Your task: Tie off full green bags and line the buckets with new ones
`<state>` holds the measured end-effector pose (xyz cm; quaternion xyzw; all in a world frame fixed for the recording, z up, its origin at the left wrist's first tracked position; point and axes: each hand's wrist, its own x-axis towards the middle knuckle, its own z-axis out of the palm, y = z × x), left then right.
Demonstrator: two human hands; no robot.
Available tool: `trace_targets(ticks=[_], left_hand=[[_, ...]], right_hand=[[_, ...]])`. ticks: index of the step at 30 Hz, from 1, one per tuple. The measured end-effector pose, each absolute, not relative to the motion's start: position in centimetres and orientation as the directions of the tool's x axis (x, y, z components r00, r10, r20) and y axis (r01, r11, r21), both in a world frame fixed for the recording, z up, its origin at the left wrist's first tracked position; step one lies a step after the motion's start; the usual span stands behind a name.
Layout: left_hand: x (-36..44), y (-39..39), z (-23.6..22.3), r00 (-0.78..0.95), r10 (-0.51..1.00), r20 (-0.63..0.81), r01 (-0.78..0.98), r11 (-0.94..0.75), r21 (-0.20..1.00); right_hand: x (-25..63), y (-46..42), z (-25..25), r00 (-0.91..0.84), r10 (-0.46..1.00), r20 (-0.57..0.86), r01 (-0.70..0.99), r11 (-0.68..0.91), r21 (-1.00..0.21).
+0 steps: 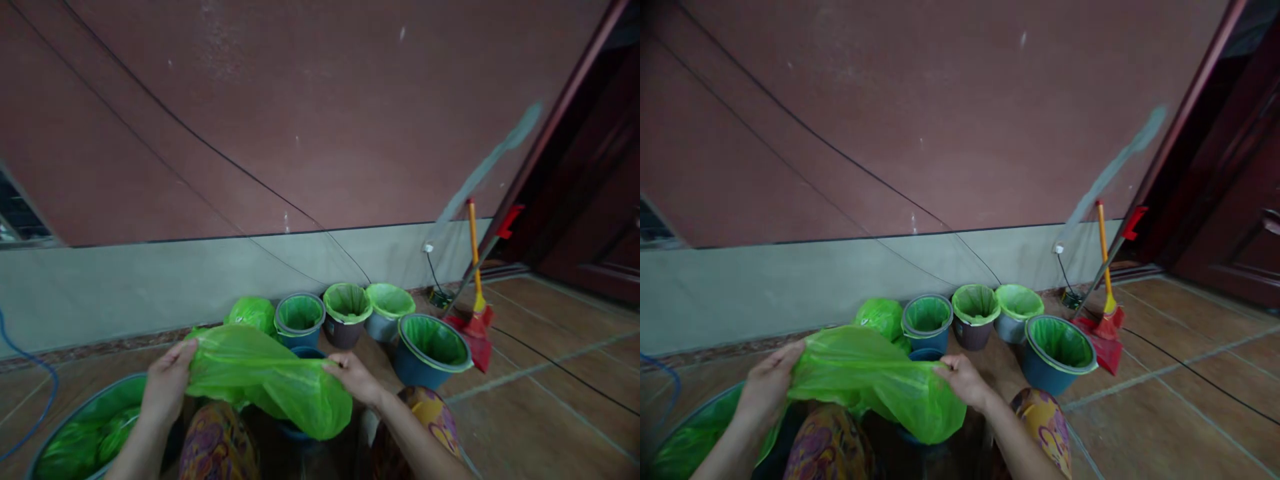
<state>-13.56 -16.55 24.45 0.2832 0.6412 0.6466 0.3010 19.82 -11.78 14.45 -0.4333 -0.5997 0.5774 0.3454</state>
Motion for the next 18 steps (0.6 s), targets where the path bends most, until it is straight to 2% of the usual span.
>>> trace_targets(ticks=[2, 4, 6, 7, 10, 13, 18], left_hand=[[-14.7, -15.5, 24.7, -0.708, 0.701, 0.081, 0.186, 0.075, 0.98], [-14.3, -15.2, 25.0, -0.736, 0.636, 0.231, 0.41, 0.147, 0.9], [-12.0, -15.9, 25.0, -0.702, 0.63, 0.333, 0.548, 0.179, 0.817], [-10.3, -16.6, 24.7, -0.673, 0.663, 0.329, 0.555, 0.159, 0.816], [-4.1, -19.1, 22.9, -0.439, 0.881, 0.178, 0.483, 0.064, 0.873], [0.5, -20.4, 20.2, -0.221, 0.975, -0.01, 0.302, 0.079, 0.95], [1.6, -19.7, 17.6, -0.187, 0.979, -0.081, 0.157, 0.111, 0.981]], right_hand=[[20.5, -12.1, 15.6, -0.404, 0.905, -0.131, -0.02, -0.152, -0.988], [20.3, -12.6, 16.4, -0.387, 0.909, -0.157, -0.131, -0.223, -0.966], [19.5, -13.2, 16.9, -0.331, 0.93, -0.16, -0.224, -0.242, -0.944], [19.0, -13.4, 17.1, -0.296, 0.943, -0.153, -0.266, -0.236, -0.935], [17.3, -14.0, 17.5, -0.23, 0.966, -0.115, -0.359, -0.194, -0.913], [16.2, -14.4, 18.0, -0.238, 0.969, -0.065, -0.408, -0.161, -0.899], [15.7, -14.5, 18.4, -0.227, 0.973, -0.051, -0.435, -0.148, -0.888]])
